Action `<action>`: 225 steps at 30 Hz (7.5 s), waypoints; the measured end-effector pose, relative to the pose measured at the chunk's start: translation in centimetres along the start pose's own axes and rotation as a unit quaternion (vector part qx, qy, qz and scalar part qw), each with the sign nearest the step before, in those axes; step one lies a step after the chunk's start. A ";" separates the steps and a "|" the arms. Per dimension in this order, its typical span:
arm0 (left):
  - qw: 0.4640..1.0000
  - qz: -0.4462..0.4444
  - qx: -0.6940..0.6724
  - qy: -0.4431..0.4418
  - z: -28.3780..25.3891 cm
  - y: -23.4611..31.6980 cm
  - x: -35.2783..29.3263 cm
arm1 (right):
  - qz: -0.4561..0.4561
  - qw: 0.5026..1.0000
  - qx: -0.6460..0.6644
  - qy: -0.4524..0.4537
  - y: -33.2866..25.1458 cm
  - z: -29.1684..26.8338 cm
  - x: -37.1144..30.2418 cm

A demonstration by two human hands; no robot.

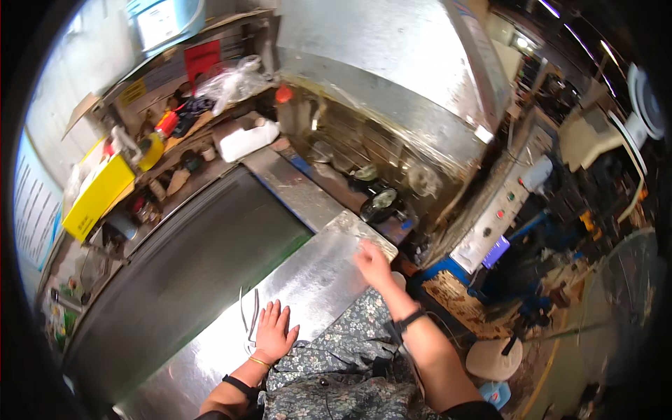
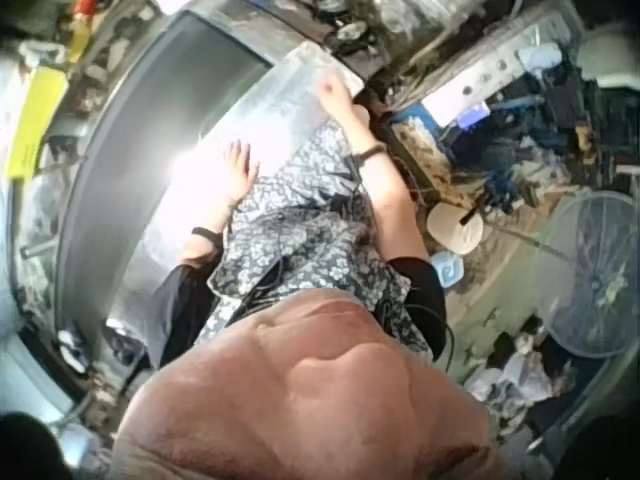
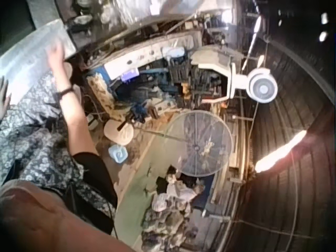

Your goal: Operate a conveyor belt and pressing machinery to process and manufacture shoes.

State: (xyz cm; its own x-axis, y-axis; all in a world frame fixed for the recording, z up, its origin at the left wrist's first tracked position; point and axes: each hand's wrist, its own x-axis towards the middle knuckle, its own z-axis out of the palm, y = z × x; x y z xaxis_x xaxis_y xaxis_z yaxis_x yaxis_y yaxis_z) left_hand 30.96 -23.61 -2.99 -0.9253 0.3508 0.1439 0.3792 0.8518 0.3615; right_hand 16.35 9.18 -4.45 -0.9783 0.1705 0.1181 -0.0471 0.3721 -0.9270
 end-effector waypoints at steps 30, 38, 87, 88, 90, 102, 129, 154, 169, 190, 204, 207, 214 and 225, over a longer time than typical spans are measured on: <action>0.580 -0.735 0.012 0.350 -14.1 -29.6 -20.5 | -0.290 0.928 -0.194 -0.128 -6.1 1.3 -18.6; 0.504 -0.770 -0.052 0.388 -16.9 -37.1 -25.3 | -0.279 0.927 -0.222 -0.116 -6.6 2.1 -18.6; 0.604 -0.083 -0.710 -0.351 -6.2 23.0 7.2 | -0.177 0.934 -0.309 0.022 -20.0 -12.4 -26.6; 0.611 -0.079 -0.708 -0.345 -6.0 23.4 6.7 | -0.115 0.959 -0.260 -0.007 -20.1 -12.9 -27.0; 0.603 -0.092 -0.713 -0.346 -5.9 24.1 6.7 | -0.122 0.955 -0.270 -0.030 -20.9 -14.5 -26.8; 0.880 0.302 -0.362 0.065 -4.0 23.5 6.6 | -0.037 0.996 -0.075 0.029 -14.6 -13.5 -23.2; 0.792 0.005 -0.527 -0.308 1.5 15.8 13.9 | 0.270 0.927 -0.259 -0.038 -10.6 -5.2 -18.8; 0.900 0.014 -0.430 -0.072 2.6 12.0 3.4 | 0.081 0.988 0.130 0.031 -8.9 -0.6 -22.5; 0.920 -0.115 -0.231 -0.297 -1.2 16.7 14.8 | 0.123 0.939 -0.319 0.034 -11.6 -5.1 -11.0; 0.657 -0.182 -0.729 -0.066 -2.3 13.9 8.9 | 0.050 0.953 0.286 -0.087 -12.3 -9.3 -22.5; 0.982 0.160 -0.095 0.012 5.8 8.8 10.8 | 0.017 0.893 -0.193 0.406 -13.5 -49.7 -19.0; 0.982 0.165 -0.096 0.014 5.9 8.8 11.0 | 0.096 0.848 -0.269 0.447 -11.6 -55.2 -17.8; 0.982 0.163 -0.091 0.007 5.5 9.4 11.0 | 0.175 0.867 -0.263 0.385 -11.9 -59.8 -16.1; 0.981 0.180 -0.077 0.014 5.6 9.2 11.1 | 0.076 0.874 -0.324 0.353 -12.0 -57.8 -16.5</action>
State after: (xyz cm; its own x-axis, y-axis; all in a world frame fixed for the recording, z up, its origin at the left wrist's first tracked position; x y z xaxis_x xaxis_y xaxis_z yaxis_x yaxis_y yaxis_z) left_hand 24.20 -9.70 -3.23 -0.7323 0.6051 0.3125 0.6781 0.6057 0.4163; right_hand 44.79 54.63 25.31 -0.5838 0.6981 0.4145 0.4207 0.6968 -0.5810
